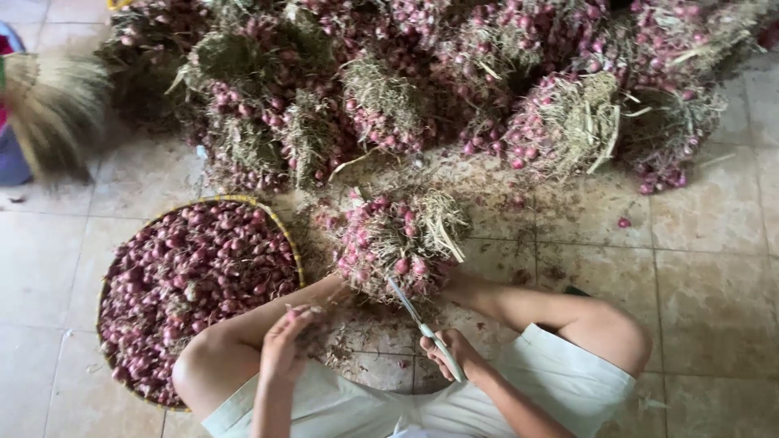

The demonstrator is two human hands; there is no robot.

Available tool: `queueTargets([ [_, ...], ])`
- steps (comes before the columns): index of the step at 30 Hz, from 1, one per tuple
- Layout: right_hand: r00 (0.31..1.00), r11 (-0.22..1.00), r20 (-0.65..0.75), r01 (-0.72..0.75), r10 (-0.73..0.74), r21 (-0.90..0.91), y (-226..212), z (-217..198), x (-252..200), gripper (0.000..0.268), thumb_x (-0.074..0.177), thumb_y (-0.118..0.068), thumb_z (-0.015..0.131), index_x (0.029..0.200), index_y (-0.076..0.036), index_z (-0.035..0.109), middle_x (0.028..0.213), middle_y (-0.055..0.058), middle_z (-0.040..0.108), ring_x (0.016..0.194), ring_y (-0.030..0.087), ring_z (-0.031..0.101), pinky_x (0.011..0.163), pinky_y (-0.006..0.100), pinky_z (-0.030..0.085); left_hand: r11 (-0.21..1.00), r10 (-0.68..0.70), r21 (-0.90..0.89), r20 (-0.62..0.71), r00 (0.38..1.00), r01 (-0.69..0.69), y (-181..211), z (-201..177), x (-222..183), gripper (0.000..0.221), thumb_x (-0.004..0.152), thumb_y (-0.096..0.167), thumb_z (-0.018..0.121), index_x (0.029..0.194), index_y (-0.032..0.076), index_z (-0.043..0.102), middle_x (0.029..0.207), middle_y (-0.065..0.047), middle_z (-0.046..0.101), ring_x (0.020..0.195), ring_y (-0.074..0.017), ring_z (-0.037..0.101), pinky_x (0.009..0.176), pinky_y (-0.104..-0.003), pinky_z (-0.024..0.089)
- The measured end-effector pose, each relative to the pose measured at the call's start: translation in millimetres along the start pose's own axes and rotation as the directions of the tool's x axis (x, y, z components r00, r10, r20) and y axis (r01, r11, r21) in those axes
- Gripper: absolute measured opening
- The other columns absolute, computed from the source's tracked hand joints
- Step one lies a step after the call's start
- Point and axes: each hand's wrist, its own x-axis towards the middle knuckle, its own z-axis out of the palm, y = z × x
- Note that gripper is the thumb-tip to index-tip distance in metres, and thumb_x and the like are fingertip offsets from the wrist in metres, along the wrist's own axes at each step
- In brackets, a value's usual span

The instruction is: Trimming the roots and tops of shallots using scissors and placing the cleaned bulbs into a woven basket.

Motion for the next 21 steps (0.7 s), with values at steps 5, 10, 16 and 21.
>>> queueTargets([
  [5,0.985,0.998,-0.157,-0.065,0.068,0.024,17.6,0.4,12.5,0.034,0.093,-0.028,0.075,0.074,-0.002,0.063,0.058,0.009,0.054,0.029,0.017,0.043,0.024,0.030,0.030,0.978,0.194,-0.039,-0.164,0.967,-0.203,58.6,-41.4,-8.3,0.015,0.093,0.010,0.070,0.103,-0.001,0.071,0.087,-0.011,0.072,0.057,-0.0156,0.060,0.045,-0.027,0.048],
  [10,0.986,0.993,-0.167,-0.008,-0.012,-0.118,34.5,-14.5,23.1,0.055,0.090,-0.047,0.070,0.066,0.000,0.057,0.049,0.010,0.050,0.025,0.021,0.046,0.024,0.031,0.028,0.936,0.349,0.097,-0.389,0.853,-0.339,115.7,-86.3,-20.2,0.017,0.088,0.013,0.075,0.103,0.005,0.076,0.088,-0.010,0.075,0.061,-0.0151,0.065,0.047,-0.024,0.050],
  [16,0.985,0.984,-0.174,-0.030,-0.001,-0.176,30.6,-16.3,20.9,0.058,0.087,-0.053,0.068,0.069,0.001,0.059,0.045,0.011,0.051,0.026,0.021,0.045,0.026,0.031,0.033,0.902,0.413,0.101,-0.492,0.767,-0.421,149.3,-138.9,6.6,0.025,0.087,0.012,0.077,0.111,0.006,0.072,0.104,-0.007,0.074,0.088,-0.0138,0.070,0.079,-0.023,0.059],
  [21,0.982,0.984,-0.187,-0.044,0.011,-0.170,28.9,-17.2,18.7,0.055,0.088,-0.052,0.069,0.069,-0.001,0.058,0.046,0.011,0.052,0.026,0.019,0.044,0.026,0.030,0.031,0.814,0.574,0.395,-0.425,0.700,-0.427,161.1,-151.8,1.0,0.020,0.096,0.022,0.070,0.111,0.010,0.074,0.097,-0.002,0.076,0.094,-0.0109,0.071,0.100,-0.030,0.057],
])
